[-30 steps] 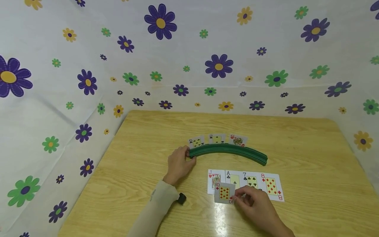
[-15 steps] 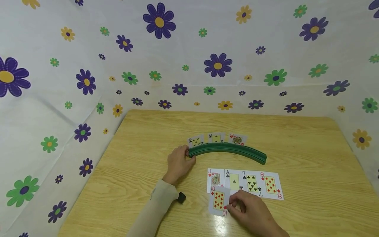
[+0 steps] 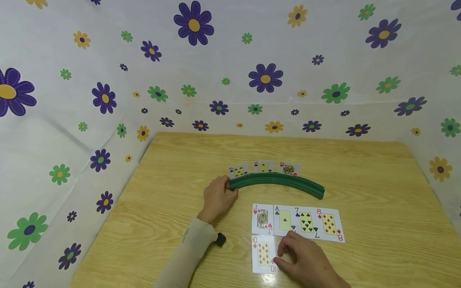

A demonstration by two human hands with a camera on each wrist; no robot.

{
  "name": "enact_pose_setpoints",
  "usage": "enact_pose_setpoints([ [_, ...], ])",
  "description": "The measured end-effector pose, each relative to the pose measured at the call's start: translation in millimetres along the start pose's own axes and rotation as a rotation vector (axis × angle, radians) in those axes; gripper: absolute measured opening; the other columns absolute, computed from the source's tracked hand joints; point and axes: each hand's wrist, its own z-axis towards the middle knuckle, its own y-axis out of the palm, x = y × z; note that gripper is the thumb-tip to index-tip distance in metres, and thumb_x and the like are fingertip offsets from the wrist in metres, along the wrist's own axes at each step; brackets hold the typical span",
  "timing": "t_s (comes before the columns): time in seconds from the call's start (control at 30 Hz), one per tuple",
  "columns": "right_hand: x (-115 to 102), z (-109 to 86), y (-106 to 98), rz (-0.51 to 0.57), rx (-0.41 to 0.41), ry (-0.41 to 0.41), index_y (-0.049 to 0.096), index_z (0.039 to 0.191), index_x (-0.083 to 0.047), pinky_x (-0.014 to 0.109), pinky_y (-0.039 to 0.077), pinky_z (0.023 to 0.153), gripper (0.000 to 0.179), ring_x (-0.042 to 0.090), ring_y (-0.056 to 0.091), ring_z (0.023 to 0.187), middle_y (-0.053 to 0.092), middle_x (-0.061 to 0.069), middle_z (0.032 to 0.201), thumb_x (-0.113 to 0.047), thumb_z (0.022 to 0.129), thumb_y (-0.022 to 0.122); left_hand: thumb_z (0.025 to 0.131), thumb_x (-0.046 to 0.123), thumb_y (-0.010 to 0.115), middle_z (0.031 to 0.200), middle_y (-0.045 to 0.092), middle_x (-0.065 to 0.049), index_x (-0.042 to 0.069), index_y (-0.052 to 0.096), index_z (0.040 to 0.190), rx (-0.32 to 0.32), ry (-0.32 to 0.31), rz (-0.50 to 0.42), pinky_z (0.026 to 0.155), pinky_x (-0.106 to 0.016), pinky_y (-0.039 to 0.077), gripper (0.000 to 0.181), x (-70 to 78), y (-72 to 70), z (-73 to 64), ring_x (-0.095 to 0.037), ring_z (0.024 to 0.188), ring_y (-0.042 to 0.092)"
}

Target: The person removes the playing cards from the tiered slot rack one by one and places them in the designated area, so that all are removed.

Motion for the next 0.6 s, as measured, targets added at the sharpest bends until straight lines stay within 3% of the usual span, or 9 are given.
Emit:
enact_pose_setpoints([
  [0.23,0.0,-2.1,7.1,-0.047,0.091,-0.059,0.059,0.079,-0.036,0.019,0.032,0.061,0.033,-0.007,0.033,0.066,0.05,-0.022,0.085,-0.037,0.086,0.091,0.097,0.031,0.08,0.09,0.061,-0.001,0.011,0.067,0.104,0.004,0.003,-0.011,0.073,-0.034,0.032,0.025,-0.5,-0.5,1.2,-0.016,0.079,0.048],
  [0.4,-0.6,-2.2,7.4,-0.05,0.09,-0.048,0.058,0.079,-0.037,0.02,0.032,0.061,0.033,-0.007,0.033,0.066,0.05,-0.022,0.084,-0.039,0.087,0.09,0.097,0.031,0.08,0.089,0.061,0.0,0.012,0.066,0.104,0.003,-0.004,-0.009,0.073,-0.034,0.031,0.024,-4.0,2.5,1.5,-0.016,0.078,0.047],
  [0.6,-1.7,-2.3,4.1,0.019,0.075,-0.003,0.061,0.082,-0.036,0.02,0.036,0.063,0.028,-0.007,0.039,0.068,0.053,-0.022,0.083,-0.041,0.092,0.087,0.097,0.031,0.08,0.089,0.061,0.0,0.012,0.066,0.104,0.006,0.0,-0.011,0.073,-0.034,0.031,0.025,-3.5,3.2,1.4,-0.016,0.078,0.047],
])
